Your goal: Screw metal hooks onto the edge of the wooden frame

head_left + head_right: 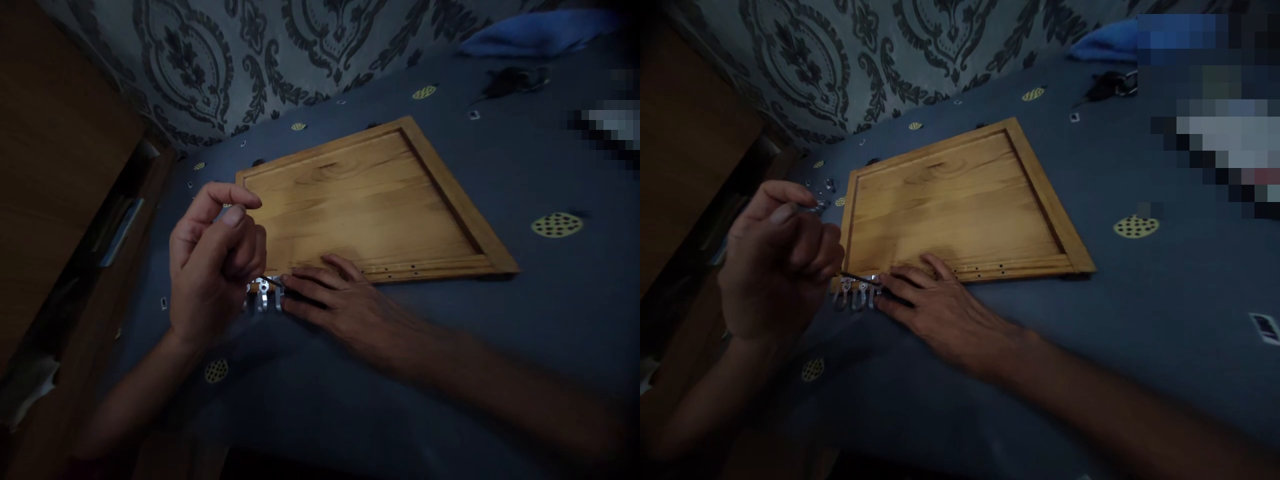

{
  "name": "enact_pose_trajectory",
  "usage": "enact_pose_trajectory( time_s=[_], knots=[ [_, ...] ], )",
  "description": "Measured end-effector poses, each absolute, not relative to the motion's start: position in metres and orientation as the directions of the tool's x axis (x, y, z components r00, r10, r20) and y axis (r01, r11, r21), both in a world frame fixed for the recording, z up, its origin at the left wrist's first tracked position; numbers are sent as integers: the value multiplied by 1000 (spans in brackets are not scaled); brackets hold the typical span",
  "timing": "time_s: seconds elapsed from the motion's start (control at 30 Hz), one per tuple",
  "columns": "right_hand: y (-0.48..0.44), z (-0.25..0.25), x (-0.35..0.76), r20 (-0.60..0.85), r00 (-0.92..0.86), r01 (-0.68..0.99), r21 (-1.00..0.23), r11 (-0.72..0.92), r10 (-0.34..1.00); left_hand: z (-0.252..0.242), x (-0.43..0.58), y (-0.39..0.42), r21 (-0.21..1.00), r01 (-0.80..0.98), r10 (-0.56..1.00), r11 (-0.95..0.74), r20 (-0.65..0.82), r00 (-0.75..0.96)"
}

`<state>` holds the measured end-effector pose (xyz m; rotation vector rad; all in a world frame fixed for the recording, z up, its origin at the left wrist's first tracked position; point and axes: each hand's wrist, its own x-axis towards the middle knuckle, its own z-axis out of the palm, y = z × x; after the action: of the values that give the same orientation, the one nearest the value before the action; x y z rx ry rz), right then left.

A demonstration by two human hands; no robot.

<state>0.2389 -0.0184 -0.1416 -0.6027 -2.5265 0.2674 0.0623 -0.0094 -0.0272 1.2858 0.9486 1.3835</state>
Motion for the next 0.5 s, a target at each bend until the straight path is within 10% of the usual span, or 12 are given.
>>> enact_pose_trajectory(
  time_s=[0.5],
  knots=[
    [-18,-144,239,448,-769,363,-280,889,455,-30,62,-11,954,-128,949,-270,286,129]
  ],
)
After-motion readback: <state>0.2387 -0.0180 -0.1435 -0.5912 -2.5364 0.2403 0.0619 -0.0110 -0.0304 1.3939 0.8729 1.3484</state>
